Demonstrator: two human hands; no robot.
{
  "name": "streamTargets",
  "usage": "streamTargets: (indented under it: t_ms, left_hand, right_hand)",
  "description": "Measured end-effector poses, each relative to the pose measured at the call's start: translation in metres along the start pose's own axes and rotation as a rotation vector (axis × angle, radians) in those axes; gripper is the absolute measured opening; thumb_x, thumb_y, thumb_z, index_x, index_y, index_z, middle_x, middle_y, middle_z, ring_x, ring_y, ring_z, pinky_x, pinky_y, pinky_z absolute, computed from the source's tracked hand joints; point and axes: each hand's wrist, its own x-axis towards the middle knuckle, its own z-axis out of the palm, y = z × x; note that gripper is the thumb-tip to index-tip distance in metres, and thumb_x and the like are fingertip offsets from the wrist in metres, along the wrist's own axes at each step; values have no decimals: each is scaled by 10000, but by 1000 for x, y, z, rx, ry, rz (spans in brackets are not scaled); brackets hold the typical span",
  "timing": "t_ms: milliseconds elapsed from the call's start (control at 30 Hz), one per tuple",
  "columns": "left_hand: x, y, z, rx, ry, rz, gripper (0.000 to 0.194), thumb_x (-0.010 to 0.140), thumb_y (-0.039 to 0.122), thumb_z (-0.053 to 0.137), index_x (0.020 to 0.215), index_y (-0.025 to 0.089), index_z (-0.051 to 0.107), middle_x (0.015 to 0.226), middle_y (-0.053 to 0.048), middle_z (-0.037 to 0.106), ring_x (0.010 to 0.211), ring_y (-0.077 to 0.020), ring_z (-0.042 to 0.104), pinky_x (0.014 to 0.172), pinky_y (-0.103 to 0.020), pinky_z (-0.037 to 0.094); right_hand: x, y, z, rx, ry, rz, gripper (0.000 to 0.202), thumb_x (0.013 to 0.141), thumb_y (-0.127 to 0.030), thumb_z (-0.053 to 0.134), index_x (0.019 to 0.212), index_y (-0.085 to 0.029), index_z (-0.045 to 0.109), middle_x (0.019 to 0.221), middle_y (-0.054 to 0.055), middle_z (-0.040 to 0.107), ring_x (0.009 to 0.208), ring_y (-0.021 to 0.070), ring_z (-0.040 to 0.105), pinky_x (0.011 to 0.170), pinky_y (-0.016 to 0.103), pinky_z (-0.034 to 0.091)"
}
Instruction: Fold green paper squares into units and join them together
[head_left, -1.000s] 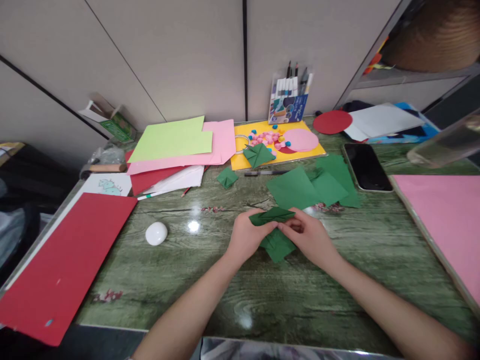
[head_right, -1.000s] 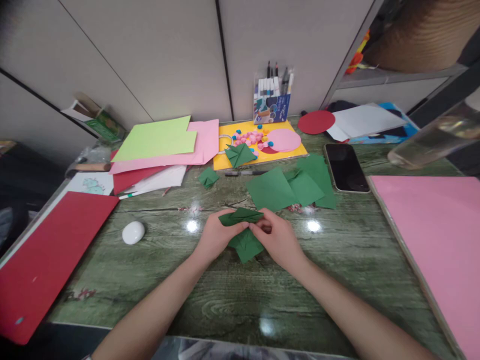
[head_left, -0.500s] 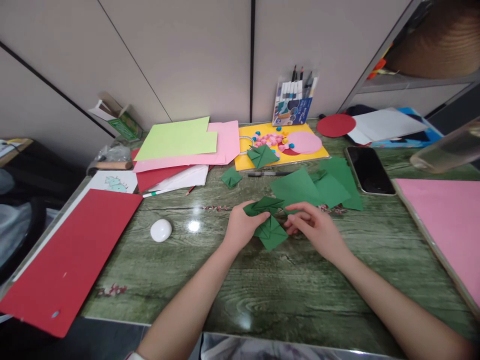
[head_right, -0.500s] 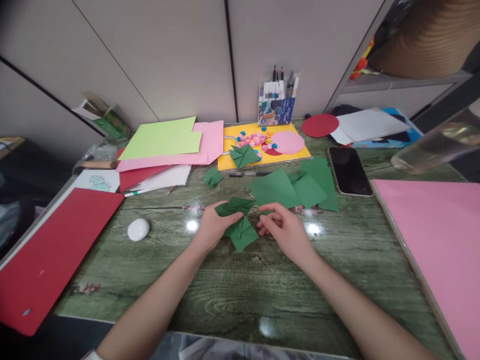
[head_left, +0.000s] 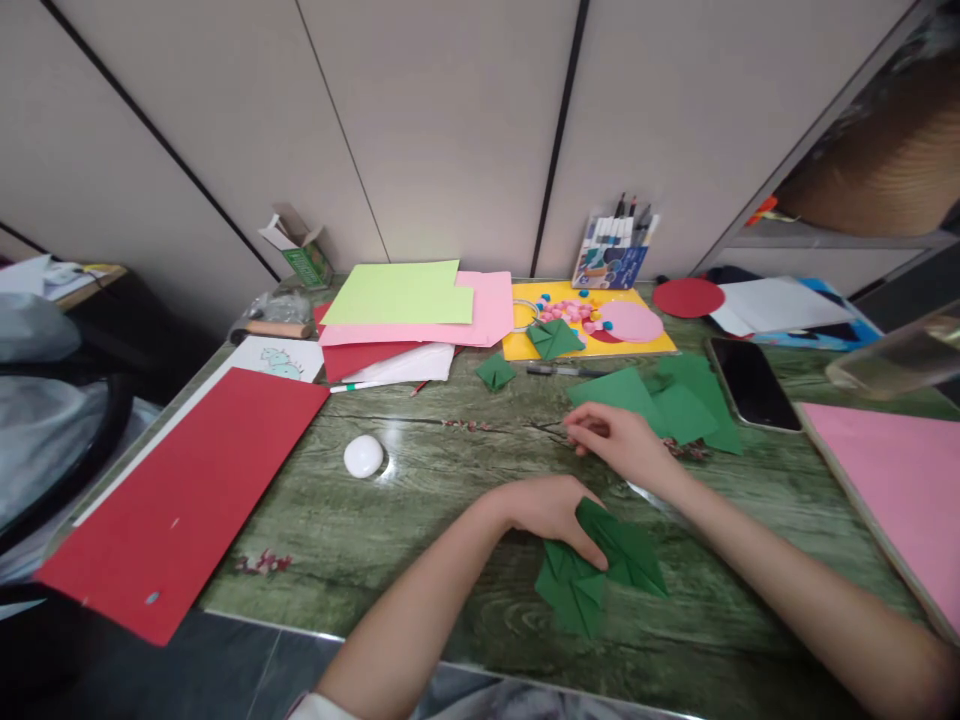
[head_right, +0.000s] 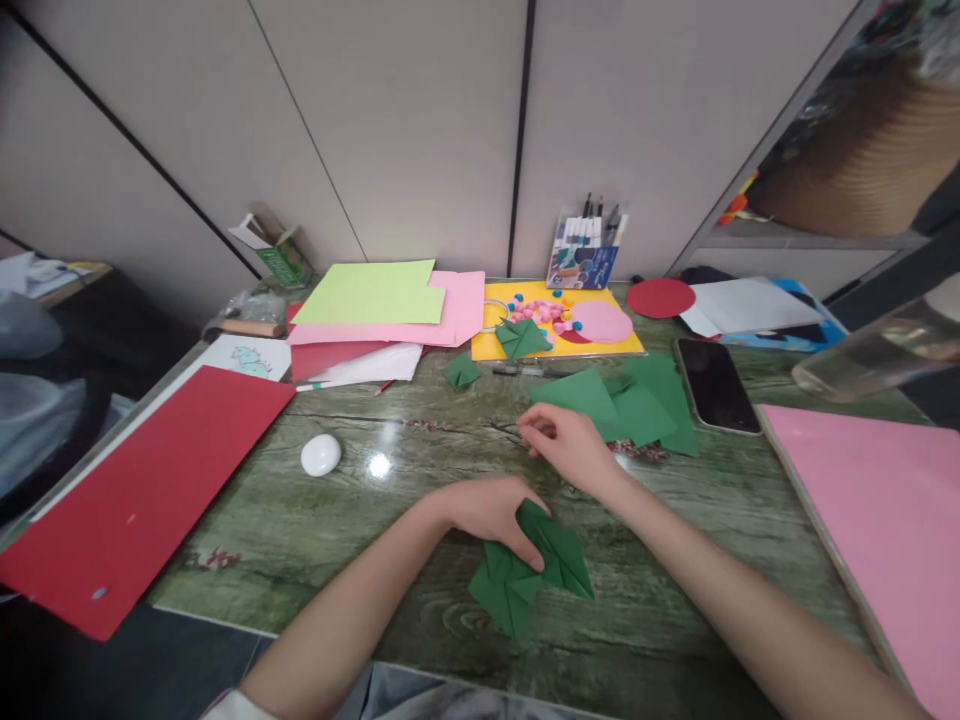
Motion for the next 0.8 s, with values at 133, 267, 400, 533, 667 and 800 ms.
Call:
streamTargets:
  t_ms: [133,267,400,533,667,800]
  left_hand:
    - [-1,0,-3,-16,8,5,273,598,390,702,726,162,622,698,29,631,640,-130,543,571,-209,403]
    - [-4,0,-8,-37,54,-4,309,593,388,713,793,159,659,748,20,663,677,-143,566,598,-216,419]
    - [-5,1,-8,-54,59,-17,342,567,401,736,804,163,672,764,24,676,692,-145,576,611,-216,426]
    - [-6,1,-7,-143,136,-25,293,575,344,732,799,163,677,771,21,681,699,-146,582,627,-225,438]
    - [-8,4,-5,-406,325,-16,314,562,284,734,842,149,682,834,-20,692,717,-161,599,677,-274,473]
    - [-5,7,-3,-648,560,0,319,557,250,741,846,133,676,838,-42,691,703,-152,601,713,-303,486]
  right_hand:
    - [64,-20,6,-179,83,-27,150,811,-321,507,829,-203,599,825,36,674,761,181,632,724,293,454]
    - [114,-31,20,-311,155,13,299,713,-447,611,765,-152,609,975,156,627,936,303,575,795,407,413]
    - [133,-34,35,-332,151,32,260,650,-413,678,716,-168,620,903,118,646,928,283,574,794,390,411]
    - [136,-40,38,-247,117,2,120,675,-297,654,654,-184,619,747,47,657,798,203,605,726,311,437]
    - [112,-44,8,-98,132,-85,116,732,-287,594,687,-182,573,787,44,658,790,182,616,705,287,464]
    - [41,-22,-44,259,193,-82,171,834,-384,479,906,-231,499,672,-4,629,665,171,658,568,272,497]
